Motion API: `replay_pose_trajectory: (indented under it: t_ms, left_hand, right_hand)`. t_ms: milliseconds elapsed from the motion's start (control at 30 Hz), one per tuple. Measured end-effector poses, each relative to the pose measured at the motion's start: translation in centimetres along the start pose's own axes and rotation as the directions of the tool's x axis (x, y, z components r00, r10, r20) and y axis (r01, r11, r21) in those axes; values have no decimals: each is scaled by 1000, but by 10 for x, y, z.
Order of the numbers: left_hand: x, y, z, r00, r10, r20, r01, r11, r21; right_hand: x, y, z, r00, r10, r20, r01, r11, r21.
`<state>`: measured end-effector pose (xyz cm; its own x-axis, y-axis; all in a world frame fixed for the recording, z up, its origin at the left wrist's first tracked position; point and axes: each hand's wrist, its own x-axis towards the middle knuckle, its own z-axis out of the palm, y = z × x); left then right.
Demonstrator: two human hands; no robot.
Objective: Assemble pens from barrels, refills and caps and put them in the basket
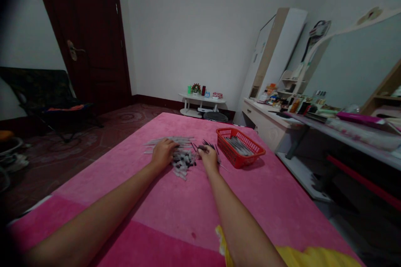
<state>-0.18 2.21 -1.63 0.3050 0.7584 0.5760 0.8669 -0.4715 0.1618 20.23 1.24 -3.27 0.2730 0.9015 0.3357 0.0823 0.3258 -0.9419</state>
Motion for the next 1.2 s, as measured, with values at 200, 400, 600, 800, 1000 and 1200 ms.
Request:
replay_pose_trajectory:
  t_ms: [200, 400, 600, 800, 1000, 1200]
  left_hand:
    - [-4, 5, 7, 1000, 24, -10, -24, 999, -24]
    - [-8, 8, 4, 998, 70, -12, -70, 997, -14]
    - [-9, 9, 3, 997, 71, 2, -71, 997, -32]
    - [-9, 7, 3, 998, 68, 7, -67, 998, -18]
    - [-9, 7, 3, 997, 76, 26, -76, 997, -17]
    - [-9, 6, 5, 994, 106, 24, -105, 994, -36]
  right_hand:
    - [1, 3, -6, 998, 63, 6, -63, 996, 68]
    - [-3, -1, -5, 1000, 21, 22, -21, 999, -25]
    - [-6, 0, -4, 997, -45, 70, 49, 997, -63]
    - [-7, -3, -5, 998, -42, 44, 46, 995, -88]
    - [-8, -6, -5, 992, -107, 63, 115, 981, -155]
    - [-8, -3, -5, 980, -188, 68, 199, 945, -258]
